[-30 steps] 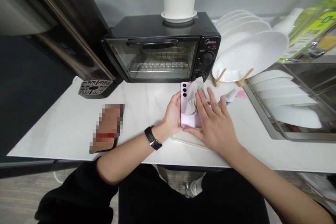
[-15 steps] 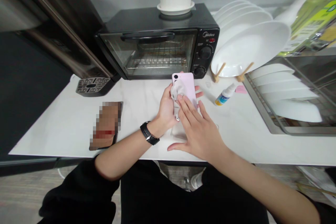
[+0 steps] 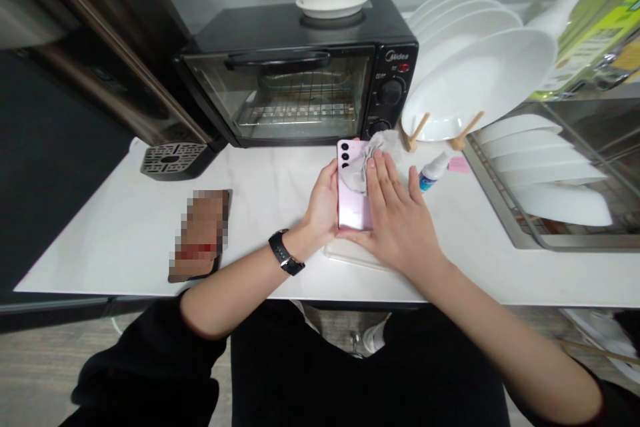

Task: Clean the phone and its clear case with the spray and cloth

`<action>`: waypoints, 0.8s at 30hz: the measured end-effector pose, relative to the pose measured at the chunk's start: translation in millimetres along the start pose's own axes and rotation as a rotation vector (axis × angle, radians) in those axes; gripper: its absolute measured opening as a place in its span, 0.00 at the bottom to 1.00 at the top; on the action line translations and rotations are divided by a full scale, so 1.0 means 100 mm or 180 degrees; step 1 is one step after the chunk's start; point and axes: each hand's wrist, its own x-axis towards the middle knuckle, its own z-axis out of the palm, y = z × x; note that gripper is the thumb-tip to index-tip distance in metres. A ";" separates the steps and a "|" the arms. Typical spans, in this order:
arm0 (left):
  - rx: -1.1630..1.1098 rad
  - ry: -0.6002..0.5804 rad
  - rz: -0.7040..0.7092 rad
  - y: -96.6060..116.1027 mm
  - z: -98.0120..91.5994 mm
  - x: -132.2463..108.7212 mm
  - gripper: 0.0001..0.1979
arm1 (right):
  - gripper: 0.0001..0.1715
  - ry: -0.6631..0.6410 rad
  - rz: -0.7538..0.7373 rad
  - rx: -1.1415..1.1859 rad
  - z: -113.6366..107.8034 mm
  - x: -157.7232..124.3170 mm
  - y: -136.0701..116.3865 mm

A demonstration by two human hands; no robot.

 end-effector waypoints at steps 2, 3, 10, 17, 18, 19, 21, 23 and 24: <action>-0.0043 0.0127 -0.0021 -0.03 -0.02 0.02 0.26 | 0.63 -0.0009 -0.0031 0.0057 0.00 0.09 0.01; -0.0071 0.0139 -0.0037 -0.04 -0.04 0.02 0.26 | 0.64 -0.0015 -0.0060 0.0092 0.00 0.13 0.00; 0.0075 -0.0307 -0.0472 0.03 -0.10 -0.08 0.30 | 0.70 -0.0093 -0.0439 0.0243 -0.03 0.02 -0.29; 0.0227 -0.0244 -0.0184 0.19 -0.07 -0.09 0.28 | 0.70 -0.0190 -0.0423 -0.0066 -0.09 -0.35 -0.44; 0.0216 -0.0250 -0.0184 0.19 -0.07 -0.09 0.28 | 0.70 -0.0179 -0.0359 -0.0078 -0.09 -0.37 -0.43; 0.0202 -0.0258 -0.0177 0.19 -0.06 -0.08 0.29 | 0.70 -0.0167 -0.0289 -0.0071 -0.09 -0.38 -0.41; 0.0109 -0.0271 -0.0127 0.17 -0.05 -0.08 0.28 | 0.70 -0.0131 -0.0175 -0.0017 -0.08 -0.37 -0.36; -0.0030 -0.0254 -0.0042 0.14 -0.04 -0.06 0.28 | 0.69 -0.0082 -0.0102 0.0046 -0.07 -0.31 -0.28; -0.0085 -0.0254 0.0009 0.13 -0.03 -0.06 0.27 | 0.69 -0.0056 -0.0079 0.0063 -0.07 -0.27 -0.24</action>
